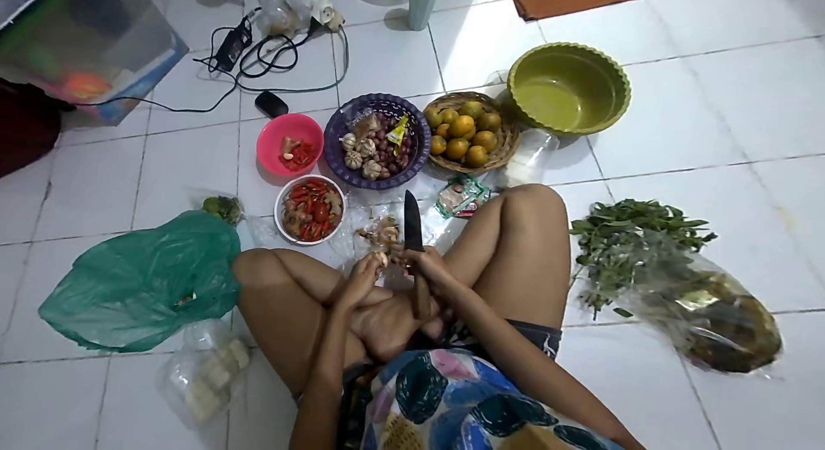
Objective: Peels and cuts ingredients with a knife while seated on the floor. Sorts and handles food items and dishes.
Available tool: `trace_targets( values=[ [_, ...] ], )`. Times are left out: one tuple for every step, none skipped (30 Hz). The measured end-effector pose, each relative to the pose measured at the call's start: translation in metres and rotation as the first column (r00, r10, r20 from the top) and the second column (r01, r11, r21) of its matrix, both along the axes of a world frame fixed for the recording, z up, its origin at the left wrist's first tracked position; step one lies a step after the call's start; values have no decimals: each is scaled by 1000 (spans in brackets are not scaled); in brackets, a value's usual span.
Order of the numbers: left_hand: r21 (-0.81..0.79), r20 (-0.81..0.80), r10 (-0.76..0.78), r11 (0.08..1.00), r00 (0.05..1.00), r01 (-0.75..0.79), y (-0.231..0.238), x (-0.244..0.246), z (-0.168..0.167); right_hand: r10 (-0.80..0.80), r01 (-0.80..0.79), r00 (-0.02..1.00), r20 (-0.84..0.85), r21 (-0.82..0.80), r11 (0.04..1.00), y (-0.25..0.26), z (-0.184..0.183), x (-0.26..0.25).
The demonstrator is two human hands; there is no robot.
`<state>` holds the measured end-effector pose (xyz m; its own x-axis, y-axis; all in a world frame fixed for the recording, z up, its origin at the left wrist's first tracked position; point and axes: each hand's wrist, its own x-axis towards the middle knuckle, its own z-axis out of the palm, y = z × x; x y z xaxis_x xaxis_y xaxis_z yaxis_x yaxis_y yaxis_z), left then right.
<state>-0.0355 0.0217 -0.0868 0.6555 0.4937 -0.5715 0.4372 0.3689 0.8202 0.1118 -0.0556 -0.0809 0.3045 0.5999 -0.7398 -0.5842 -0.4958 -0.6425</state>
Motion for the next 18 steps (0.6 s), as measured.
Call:
trace_targets(
  values=[
    [35, -12, -5, 999, 1000, 5, 1, -2, -3, 8, -9, 1000, -28, -7, 1000, 0, 2, 2],
    [73, -28, -14, 997, 1000, 16, 3, -4, -4, 15, -15, 998, -64, -2, 1000, -1, 3, 4],
    [115, -50, -22, 993, 999, 28, 5, -4, -5, 20, -19, 994, -103, 10, 1000, -4, 3, 8],
    [157, -84, -34, 986, 996, 47, 8, -2, -3, 19, -16, 990, -138, 25, 1000, -7, 4, 11],
    [194, -113, -35, 979, 993, 56, 13, 2, 1, 17, -9, 986, -165, 49, 999, -10, 4, 15],
    [228, -129, -19, 972, 991, 48, 20, 8, 6, 19, -5, 984, -180, 80, 997, -14, 4, 18],
    [253, -134, 6, 967, 991, 28, 28, 17, 10, 20, 0, 983, -183, 109, 994, -18, 2, 21],
    [280, -127, 47, 960, 991, -10, 36, 27, 15, 17, 9, 981, -192, 134, 991, -22, 0, 23],
    [303, -105, 96, 951, 990, -60, 45, 37, 18, 6, 27, 979, -206, 152, 988, -25, -2, 25],
    [321, -82, 125, 943, 989, -92, 54, 48, 22, -6, 46, 974, -227, 169, 985, -27, -3, 25],
    [346, -62, 137, 932, 989, -108, 61, 57, 25, -24, 72, 967, -253, 180, 981, -28, -3, 26],
    [368, -55, 139, 923, 989, -110, 67, 65, 29, -41, 98, 958, -282, 191, 977, -29, -3, 26],
    [379, -68, 131, 921, 989, -96, 71, 71, 33, -52, 121, 947, -316, 202, 972, -30, -3, 26],
    [382, -85, 121, 921, 989, -80, 72, 75, 38, -49, 131, 937, -345, 218, 967, -30, -3, 26],
    [382, -87, 118, 921, 989, -76, 71, 78, 40, -40, 133, 930, -366, 233, 963, -31, -3, 27],
    [387, -84, 108, 920, 991, -67, 68, 79, 39, -28, 132, 924, -383, 248, 960, -31, -4, 28],
    [388, -73, 86, 920, 994, -51, 64, 79, 37, -18, 132, 918, -396, 261, 956, -31, -5, 29],
    [383, -61, 57, 923, 997, -30, 59, 77, 31, -12, 133, 913, -407, 271, 953, -30, -5, 29]
  ],
)
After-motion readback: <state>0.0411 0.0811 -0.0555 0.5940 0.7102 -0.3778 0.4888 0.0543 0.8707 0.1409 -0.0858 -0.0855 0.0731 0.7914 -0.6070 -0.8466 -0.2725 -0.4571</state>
